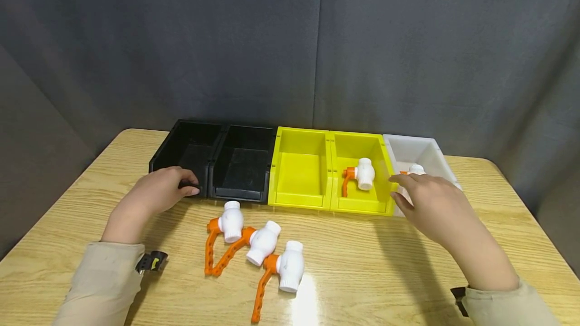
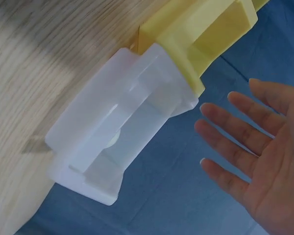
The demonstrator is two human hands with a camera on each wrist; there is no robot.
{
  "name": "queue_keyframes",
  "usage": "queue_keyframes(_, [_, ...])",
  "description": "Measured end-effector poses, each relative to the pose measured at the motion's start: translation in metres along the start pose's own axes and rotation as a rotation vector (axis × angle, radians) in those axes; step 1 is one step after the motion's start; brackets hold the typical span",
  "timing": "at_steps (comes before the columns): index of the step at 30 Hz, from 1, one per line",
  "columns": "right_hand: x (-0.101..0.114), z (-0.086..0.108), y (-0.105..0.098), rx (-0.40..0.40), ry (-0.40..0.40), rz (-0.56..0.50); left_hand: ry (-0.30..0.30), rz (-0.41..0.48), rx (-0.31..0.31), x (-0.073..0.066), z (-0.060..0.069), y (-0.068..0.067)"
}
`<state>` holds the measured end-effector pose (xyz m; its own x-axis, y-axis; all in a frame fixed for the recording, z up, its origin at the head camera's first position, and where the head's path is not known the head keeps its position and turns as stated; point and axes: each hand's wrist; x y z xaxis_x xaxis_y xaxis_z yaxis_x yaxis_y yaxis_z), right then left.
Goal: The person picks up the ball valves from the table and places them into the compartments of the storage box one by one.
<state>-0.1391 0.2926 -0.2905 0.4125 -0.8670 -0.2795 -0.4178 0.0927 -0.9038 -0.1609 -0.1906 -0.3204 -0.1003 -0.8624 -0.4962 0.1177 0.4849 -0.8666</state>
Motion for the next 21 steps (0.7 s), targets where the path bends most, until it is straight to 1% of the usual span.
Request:
queue_keyframes(1, [-0.001, 0.002, 0.000, 0.001, 0.019, -0.001, 0.001, -0.001, 0.000, 0.000, 0.000, 0.000])
queue_keyframes(4, [-0.006, 0.005, 0.000, 0.035, 0.077, -0.012, 0.002, -0.002, 0.000, 0.000, 0.000, 0.000])
queue_keyframes(8, [-0.011, 0.010, 0.000, 0.111, 0.138, -0.036, 0.002, -0.004, -0.002, 0.000, 0.000, 0.000])
queue_keyframes(14, [-0.020, 0.014, 0.006, 0.214, 0.200, -0.073, -0.001, -0.005, -0.003, 0.000, 0.000, 0.000])
queue_keyframes(21, [-0.035, 0.021, 0.014, 0.276, 0.270, -0.121, 0.005, -0.010, -0.007, 0.000, 0.000, 0.001])
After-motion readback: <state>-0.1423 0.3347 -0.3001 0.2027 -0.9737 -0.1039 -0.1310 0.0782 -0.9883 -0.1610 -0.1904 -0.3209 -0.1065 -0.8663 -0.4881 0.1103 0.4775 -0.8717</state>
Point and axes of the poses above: each hand's wrist, its own z-axis away from the middle knuckle, its own y-axis out of the palm, x = y × z, and after that the axes turned 15 degrees about z, right-handed
